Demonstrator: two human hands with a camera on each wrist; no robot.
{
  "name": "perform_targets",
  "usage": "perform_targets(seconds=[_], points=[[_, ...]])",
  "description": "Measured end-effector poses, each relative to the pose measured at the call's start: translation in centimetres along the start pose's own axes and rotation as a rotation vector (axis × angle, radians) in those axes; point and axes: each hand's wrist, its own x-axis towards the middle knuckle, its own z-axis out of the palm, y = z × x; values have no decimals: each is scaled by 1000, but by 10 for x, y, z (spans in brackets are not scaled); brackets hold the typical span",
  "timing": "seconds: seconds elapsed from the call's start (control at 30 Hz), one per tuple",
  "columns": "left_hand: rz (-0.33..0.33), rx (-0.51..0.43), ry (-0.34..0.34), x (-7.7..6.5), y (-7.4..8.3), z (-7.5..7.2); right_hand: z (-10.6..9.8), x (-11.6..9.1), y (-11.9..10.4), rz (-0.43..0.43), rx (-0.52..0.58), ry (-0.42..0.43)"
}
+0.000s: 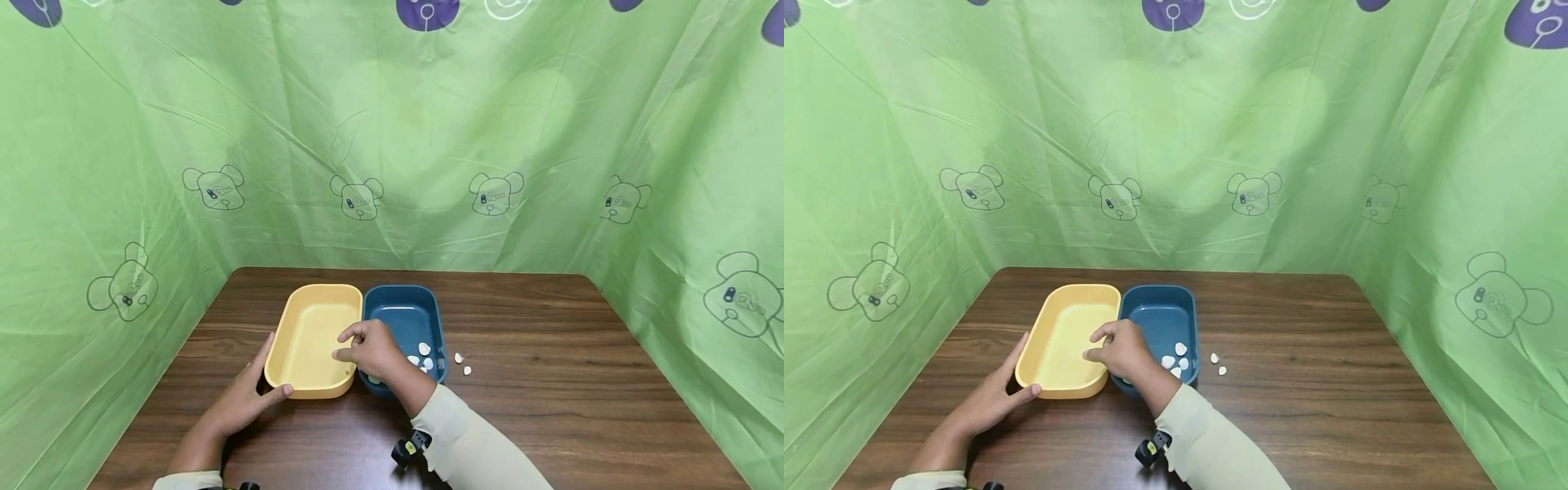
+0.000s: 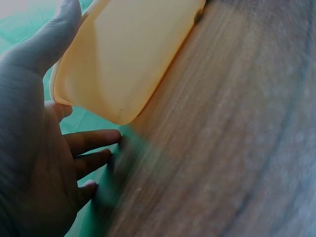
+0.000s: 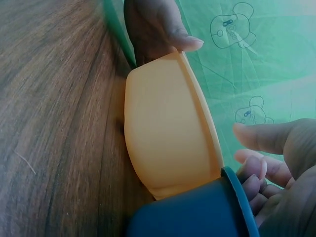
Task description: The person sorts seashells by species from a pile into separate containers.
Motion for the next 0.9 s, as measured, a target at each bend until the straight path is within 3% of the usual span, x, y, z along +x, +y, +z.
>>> perform_targets(seconds=[0.47,0.9], points=[[-16,-4,-8,0,1,2,-26,-6,2,-4,58,-31],[-22,-5,-25,0,3,-1,-50,-19,8,-1,9,-3]])
